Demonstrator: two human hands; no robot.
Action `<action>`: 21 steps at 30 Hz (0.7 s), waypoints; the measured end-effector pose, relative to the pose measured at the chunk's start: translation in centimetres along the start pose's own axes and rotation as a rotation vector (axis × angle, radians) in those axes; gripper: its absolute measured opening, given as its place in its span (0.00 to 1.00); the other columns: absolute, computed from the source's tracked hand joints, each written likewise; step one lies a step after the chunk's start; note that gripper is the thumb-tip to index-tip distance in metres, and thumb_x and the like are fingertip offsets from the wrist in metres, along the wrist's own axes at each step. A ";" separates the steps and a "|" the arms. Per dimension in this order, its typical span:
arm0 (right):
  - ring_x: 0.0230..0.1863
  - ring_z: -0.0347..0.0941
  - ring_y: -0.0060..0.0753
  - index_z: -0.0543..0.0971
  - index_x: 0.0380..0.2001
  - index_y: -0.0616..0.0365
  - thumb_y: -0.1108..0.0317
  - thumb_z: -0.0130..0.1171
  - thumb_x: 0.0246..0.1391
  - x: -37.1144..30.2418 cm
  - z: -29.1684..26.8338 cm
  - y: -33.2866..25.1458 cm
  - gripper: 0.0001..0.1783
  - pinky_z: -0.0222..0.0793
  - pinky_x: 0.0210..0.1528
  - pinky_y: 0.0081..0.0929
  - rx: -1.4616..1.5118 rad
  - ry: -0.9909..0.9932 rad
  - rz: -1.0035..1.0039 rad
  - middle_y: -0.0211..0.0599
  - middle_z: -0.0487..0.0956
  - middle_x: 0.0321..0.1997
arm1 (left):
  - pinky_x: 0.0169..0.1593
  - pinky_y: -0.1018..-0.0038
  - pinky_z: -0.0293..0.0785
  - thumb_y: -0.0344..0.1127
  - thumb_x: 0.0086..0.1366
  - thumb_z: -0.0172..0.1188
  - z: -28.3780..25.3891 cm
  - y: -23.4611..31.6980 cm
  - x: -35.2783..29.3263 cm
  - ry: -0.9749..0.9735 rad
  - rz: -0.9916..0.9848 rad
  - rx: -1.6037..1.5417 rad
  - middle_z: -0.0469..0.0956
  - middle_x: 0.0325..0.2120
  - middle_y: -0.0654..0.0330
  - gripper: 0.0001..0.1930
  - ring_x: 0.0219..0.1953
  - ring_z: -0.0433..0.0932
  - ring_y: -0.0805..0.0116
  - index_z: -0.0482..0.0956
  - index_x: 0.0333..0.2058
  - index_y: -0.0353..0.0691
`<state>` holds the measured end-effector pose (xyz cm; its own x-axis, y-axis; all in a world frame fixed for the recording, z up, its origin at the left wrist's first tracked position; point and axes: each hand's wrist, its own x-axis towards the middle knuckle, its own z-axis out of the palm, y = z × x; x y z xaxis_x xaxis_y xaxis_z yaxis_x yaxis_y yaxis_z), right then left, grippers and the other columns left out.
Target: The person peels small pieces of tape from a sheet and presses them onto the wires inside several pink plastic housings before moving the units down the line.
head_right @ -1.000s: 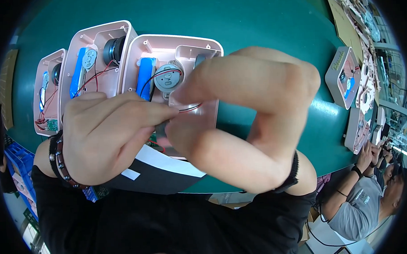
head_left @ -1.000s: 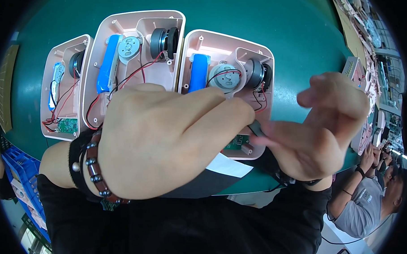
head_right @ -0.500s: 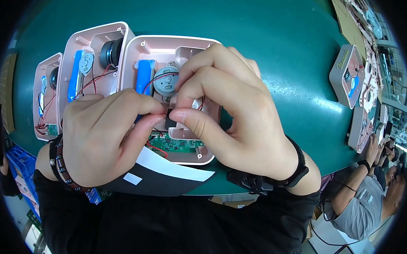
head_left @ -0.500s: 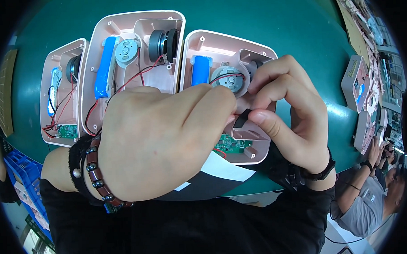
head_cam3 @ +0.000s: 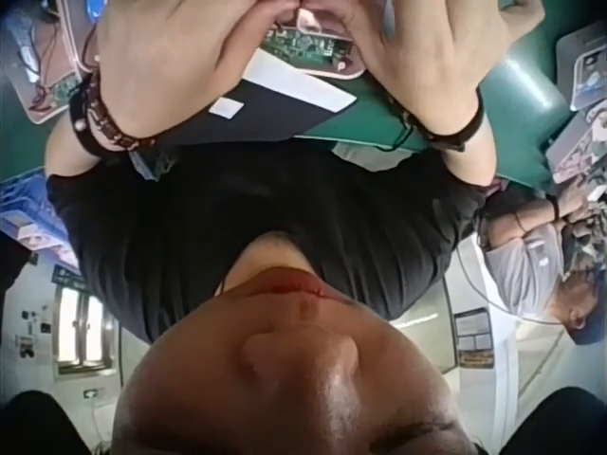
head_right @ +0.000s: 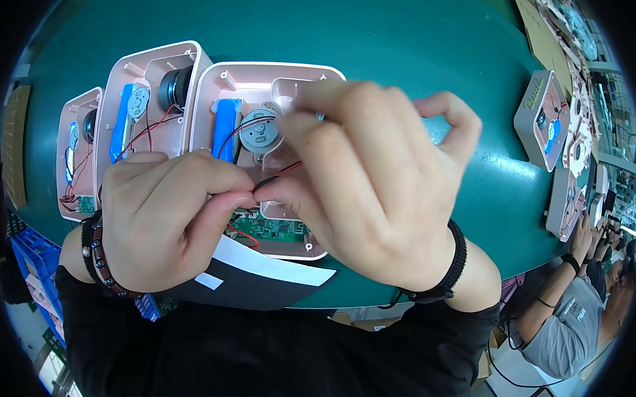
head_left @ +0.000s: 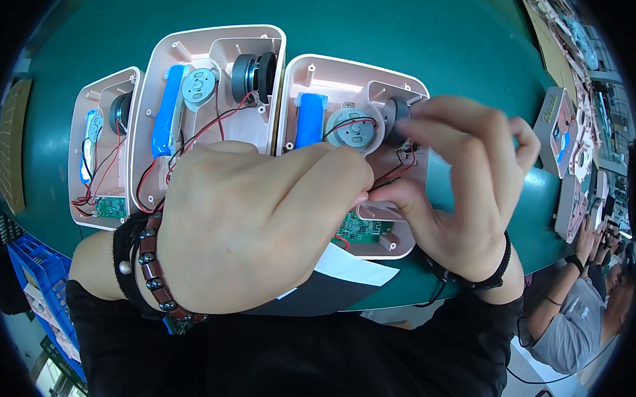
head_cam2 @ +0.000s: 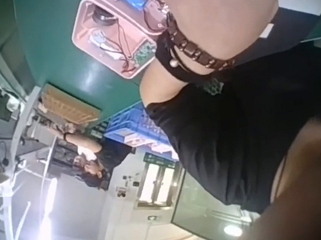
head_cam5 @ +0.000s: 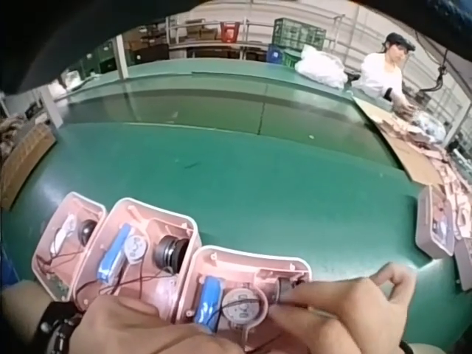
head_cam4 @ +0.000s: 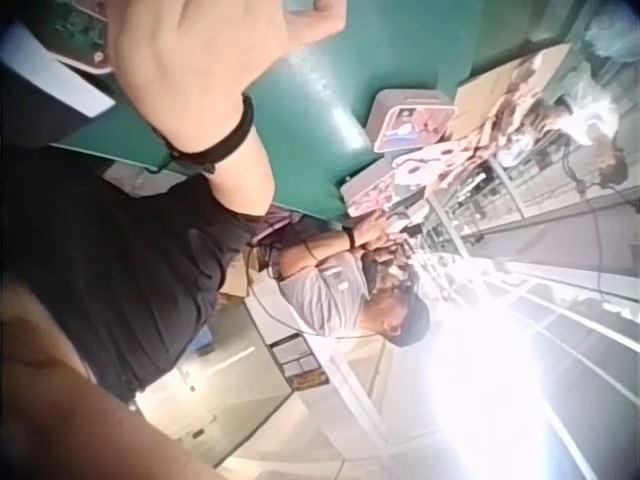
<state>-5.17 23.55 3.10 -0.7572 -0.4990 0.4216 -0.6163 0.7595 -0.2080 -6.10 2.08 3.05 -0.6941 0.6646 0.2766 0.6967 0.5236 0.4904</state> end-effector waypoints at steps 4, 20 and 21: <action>0.36 0.75 0.27 0.78 0.25 0.51 0.69 0.71 0.36 -0.6 0.0 0.0 0.11 0.50 0.53 0.39 -0.022 0.050 -0.125 0.24 0.79 0.36 | 0.21 0.75 0.65 0.27 0.56 0.67 -0.1 0.2 0.0 -0.016 0.012 -0.005 0.79 0.21 0.62 0.07 0.17 0.76 0.66 0.79 0.32 0.39; 0.36 0.78 0.19 0.79 0.19 0.42 0.70 0.64 0.38 -2.0 0.3 -1.1 0.06 0.45 0.59 0.51 -0.510 0.225 -0.371 0.17 0.77 0.32 | 0.27 0.74 0.75 0.26 0.61 0.62 0.0 -0.2 0.9 -0.046 -0.155 -0.288 0.82 0.24 0.60 0.04 0.26 0.83 0.64 0.78 0.36 0.38; 0.36 0.78 0.20 0.79 0.19 0.42 0.70 0.64 0.38 -1.8 0.2 -1.5 0.06 0.45 0.59 0.52 -0.514 0.225 -0.364 0.17 0.76 0.32 | 0.27 0.73 0.75 0.26 0.61 0.62 -0.1 0.0 0.7 -0.042 -0.166 -0.337 0.82 0.25 0.59 0.04 0.27 0.83 0.63 0.78 0.36 0.38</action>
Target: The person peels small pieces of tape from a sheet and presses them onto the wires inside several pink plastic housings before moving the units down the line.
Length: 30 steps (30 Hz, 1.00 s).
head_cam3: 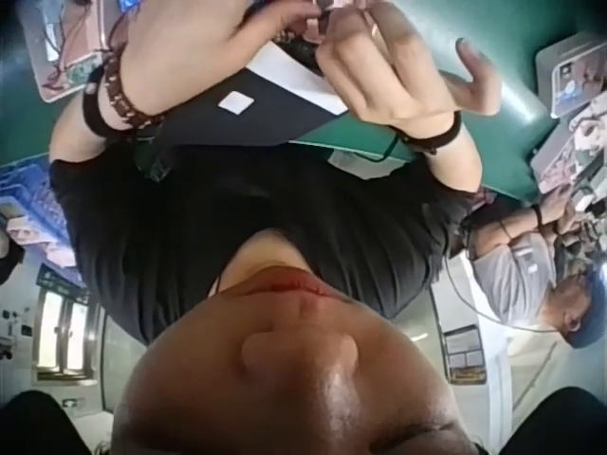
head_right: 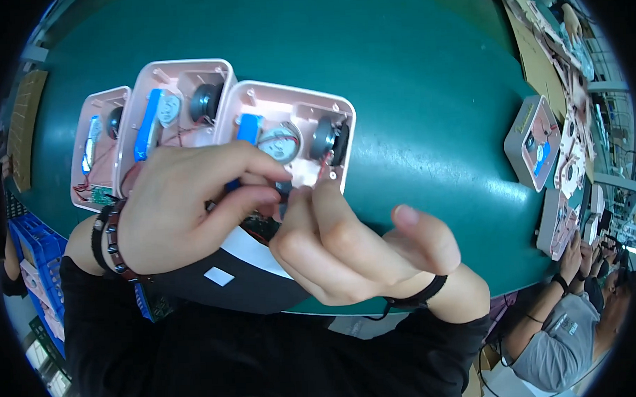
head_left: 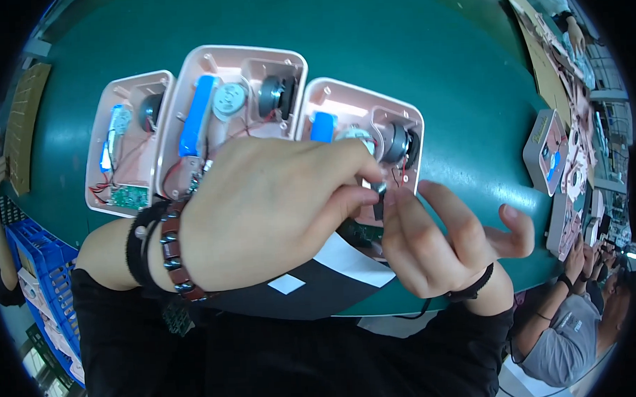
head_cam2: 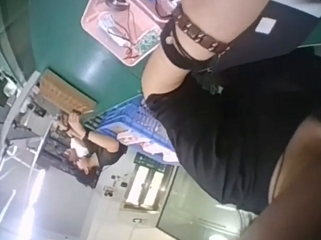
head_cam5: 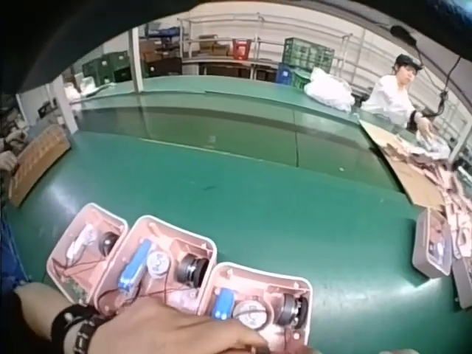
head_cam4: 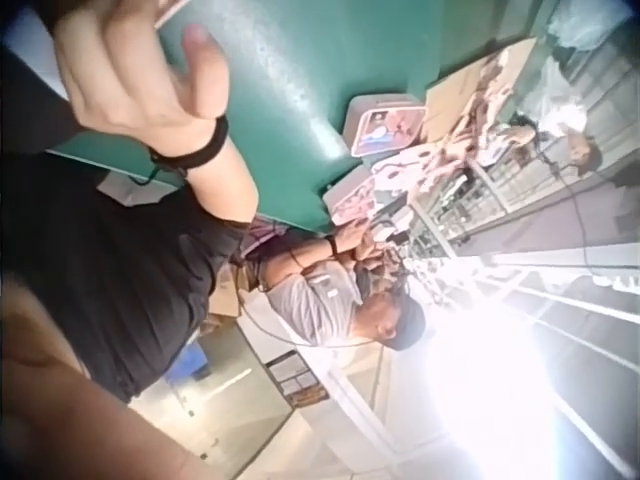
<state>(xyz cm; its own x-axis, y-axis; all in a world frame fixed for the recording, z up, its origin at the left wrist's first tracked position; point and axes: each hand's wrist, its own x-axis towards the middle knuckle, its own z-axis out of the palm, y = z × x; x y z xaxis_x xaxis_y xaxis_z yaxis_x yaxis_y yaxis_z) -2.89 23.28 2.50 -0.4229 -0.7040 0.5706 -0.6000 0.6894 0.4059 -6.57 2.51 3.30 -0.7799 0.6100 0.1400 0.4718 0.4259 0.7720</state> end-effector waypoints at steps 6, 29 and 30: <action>0.37 0.77 0.29 0.79 0.28 0.48 0.70 0.66 0.40 -0.4 -0.2 0.3 0.08 0.47 0.60 0.55 0.095 -0.044 0.054 0.26 0.76 0.37 | 0.28 0.71 0.75 0.31 0.62 0.62 0.8 -0.3 -0.3 0.093 0.008 0.031 0.82 0.25 0.60 0.05 0.27 0.83 0.62 0.77 0.36 0.40; 0.31 0.77 0.40 0.79 0.31 0.67 0.84 0.64 0.32 0.2 1.0 1.0 0.16 0.74 0.29 0.29 0.675 0.024 0.227 0.45 0.79 0.37 | 0.24 0.74 0.72 0.29 0.60 0.64 -0.1 -0.3 -0.7 0.043 0.012 -0.071 0.84 0.28 0.61 0.06 0.22 0.81 0.68 0.80 0.37 0.40; 0.31 0.76 0.40 0.79 0.31 0.67 0.84 0.65 0.31 -0.2 1.1 1.0 0.16 0.73 0.29 0.29 0.659 0.041 0.221 0.45 0.79 0.37 | 0.24 0.74 0.72 0.29 0.60 0.64 0.2 -0.1 -0.3 0.019 0.027 -0.113 0.84 0.28 0.61 0.06 0.22 0.81 0.68 0.80 0.37 0.40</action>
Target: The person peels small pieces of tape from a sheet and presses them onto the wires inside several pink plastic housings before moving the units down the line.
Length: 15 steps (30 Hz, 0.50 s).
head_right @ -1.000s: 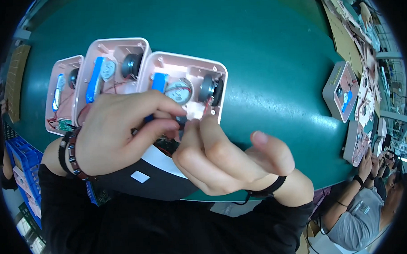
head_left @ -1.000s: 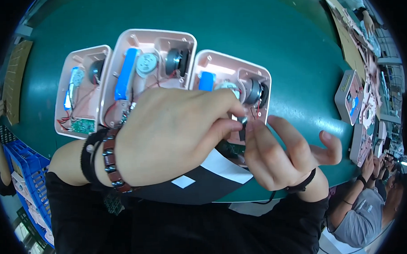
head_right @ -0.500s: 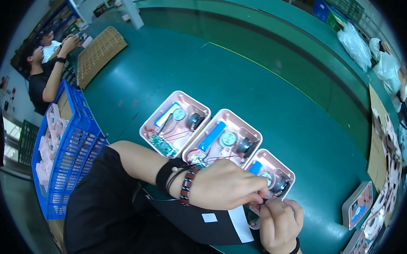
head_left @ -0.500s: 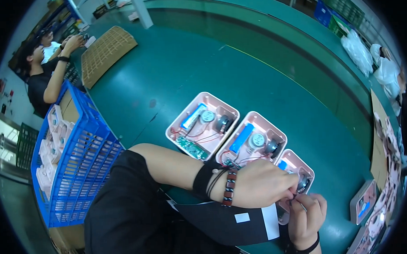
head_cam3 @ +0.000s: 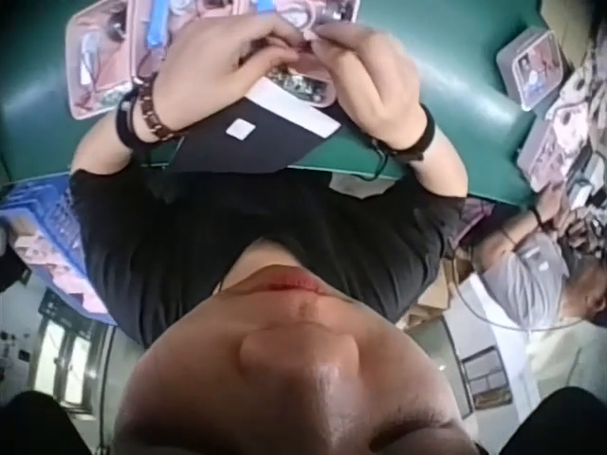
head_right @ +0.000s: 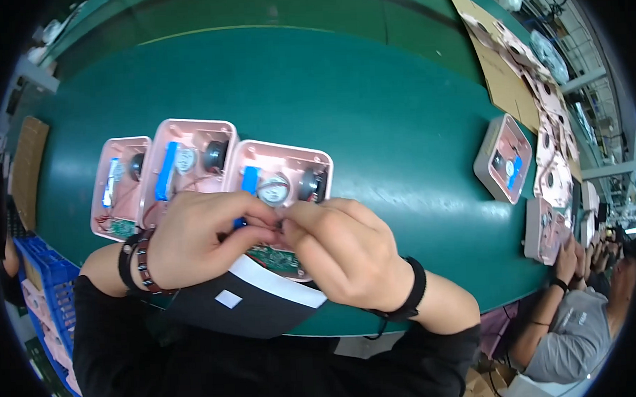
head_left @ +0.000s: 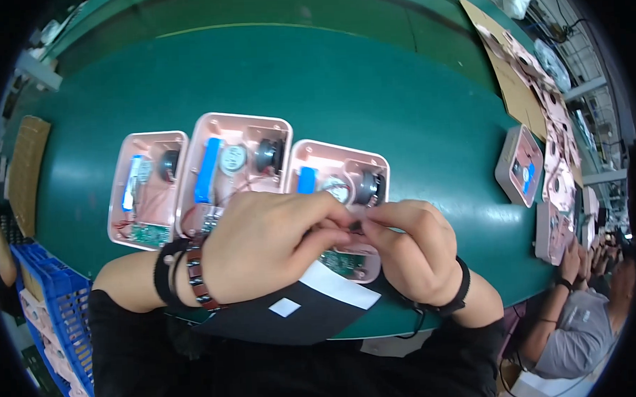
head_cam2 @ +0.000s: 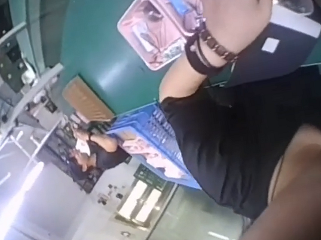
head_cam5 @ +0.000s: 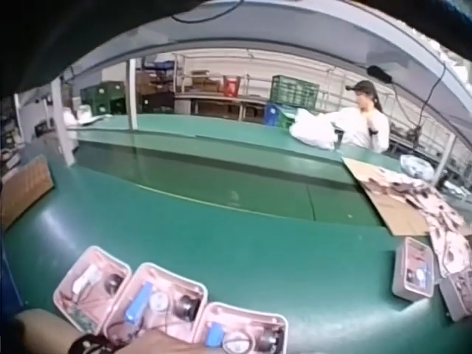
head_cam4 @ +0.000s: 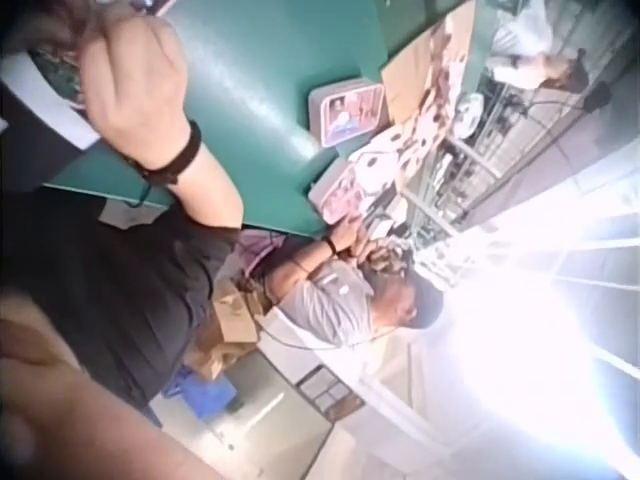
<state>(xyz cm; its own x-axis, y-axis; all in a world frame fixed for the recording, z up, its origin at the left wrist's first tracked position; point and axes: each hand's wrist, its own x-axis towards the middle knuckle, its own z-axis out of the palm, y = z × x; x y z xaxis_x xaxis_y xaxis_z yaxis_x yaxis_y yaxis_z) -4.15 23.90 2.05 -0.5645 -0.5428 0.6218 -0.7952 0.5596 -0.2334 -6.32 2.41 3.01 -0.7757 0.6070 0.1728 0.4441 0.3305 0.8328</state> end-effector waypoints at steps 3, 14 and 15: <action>0.30 0.76 0.39 0.78 0.30 0.68 0.84 0.66 0.29 -0.1 0.4 0.1 0.17 0.73 0.28 0.28 0.014 0.050 -0.055 0.46 0.79 0.37 | 0.21 0.77 0.68 0.27 0.58 0.65 -0.4 0.4 0.1 -0.058 -0.058 0.099 0.84 0.27 0.61 0.07 0.18 0.77 0.72 0.80 0.36 0.39; 0.29 0.74 0.37 0.79 0.30 0.67 0.84 0.68 0.26 -0.3 0.6 0.2 0.19 0.71 0.26 0.26 0.003 0.051 -0.093 0.46 0.79 0.39 | 0.21 0.75 0.67 0.24 0.54 0.66 0.3 -0.4 0.1 0.016 0.118 0.123 0.80 0.24 0.61 0.07 0.18 0.76 0.68 0.79 0.33 0.39; 0.29 0.74 0.37 0.79 0.30 0.67 0.84 0.68 0.26 -0.3 0.6 0.1 0.19 0.71 0.26 0.26 0.008 0.051 -0.094 0.46 0.79 0.39 | 0.21 0.75 0.68 0.24 0.54 0.66 0.3 -0.4 0.1 0.020 0.139 0.136 0.80 0.24 0.61 0.08 0.19 0.76 0.67 0.79 0.33 0.39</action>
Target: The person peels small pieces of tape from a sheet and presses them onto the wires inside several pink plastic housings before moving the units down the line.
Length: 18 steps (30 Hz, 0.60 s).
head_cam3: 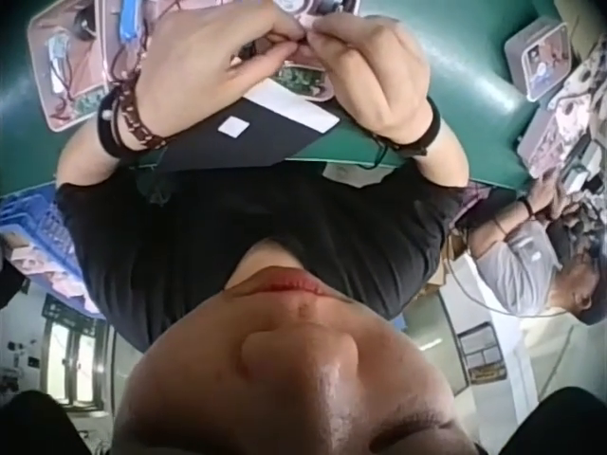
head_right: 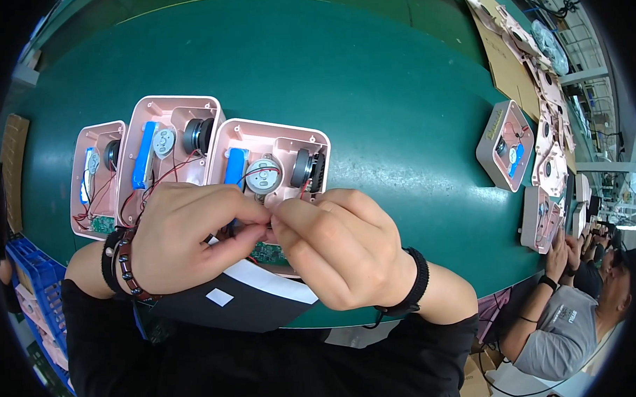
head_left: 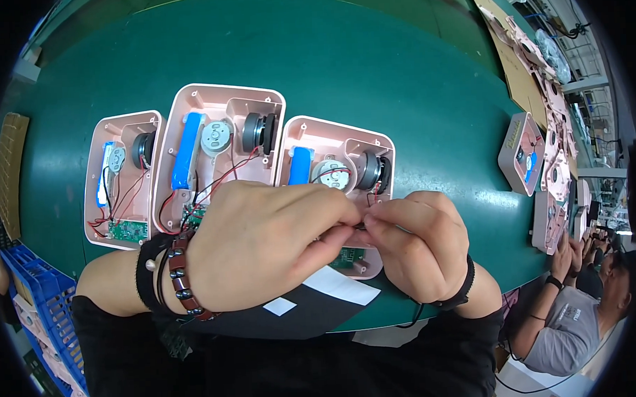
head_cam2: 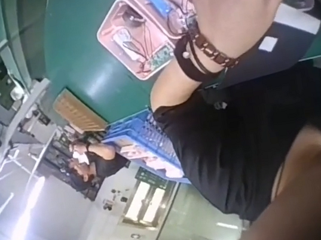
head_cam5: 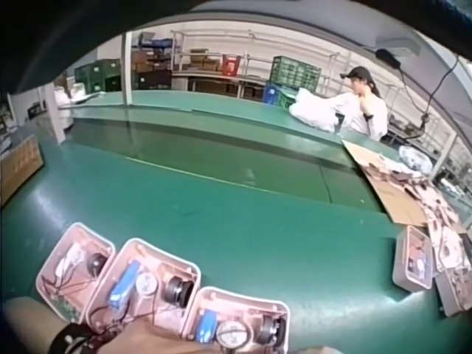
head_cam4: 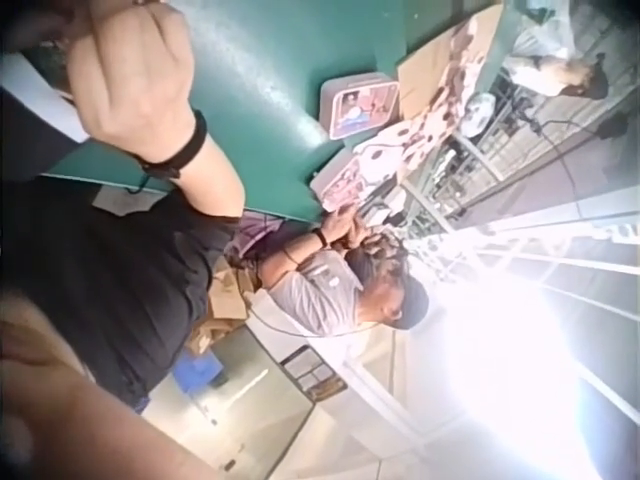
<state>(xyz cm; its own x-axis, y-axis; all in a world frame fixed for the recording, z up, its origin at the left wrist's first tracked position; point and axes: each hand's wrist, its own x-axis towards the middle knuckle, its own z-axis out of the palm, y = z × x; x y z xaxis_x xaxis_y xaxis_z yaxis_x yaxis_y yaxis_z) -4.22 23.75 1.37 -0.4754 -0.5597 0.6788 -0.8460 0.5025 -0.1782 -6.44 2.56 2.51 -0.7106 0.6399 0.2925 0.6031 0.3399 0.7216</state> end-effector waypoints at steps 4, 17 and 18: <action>0.29 0.73 0.36 0.79 0.30 0.67 0.83 0.69 0.25 0.2 0.0 -0.2 0.20 0.70 0.26 0.26 -0.019 -0.030 0.003 0.46 0.79 0.39 | 0.22 0.74 0.69 0.24 0.53 0.67 0.1 -0.1 -0.1 0.018 0.039 0.013 0.79 0.23 0.61 0.08 0.21 0.77 0.66 0.79 0.32 0.39; 0.30 0.75 0.31 0.79 0.32 0.67 0.83 0.66 0.44 1.3 -0.4 -0.6 0.10 0.70 0.29 0.24 0.177 -0.094 0.324 0.49 0.74 0.46 | 0.21 0.75 0.65 0.25 0.49 0.69 0.0 0.4 -0.2 0.056 0.055 0.275 0.80 0.22 0.64 0.10 0.21 0.79 0.68 0.79 0.31 0.40; 0.31 0.75 0.30 0.79 0.32 0.67 0.83 0.65 0.45 1.5 -0.6 -0.7 0.09 0.71 0.30 0.24 0.180 -0.123 0.393 0.50 0.73 0.48 | 0.21 0.76 0.64 0.25 0.49 0.70 0.0 0.3 -0.3 0.060 0.083 0.307 0.81 0.23 0.64 0.10 0.21 0.79 0.69 0.79 0.31 0.40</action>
<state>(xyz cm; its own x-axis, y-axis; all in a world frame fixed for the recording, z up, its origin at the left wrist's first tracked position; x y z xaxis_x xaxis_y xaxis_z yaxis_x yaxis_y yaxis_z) -4.16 22.96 2.90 -0.7853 -0.4288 0.4465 -0.6184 0.5762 -0.5344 -6.04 2.45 2.64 -0.6689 0.6357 0.3854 0.7347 0.4862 0.4731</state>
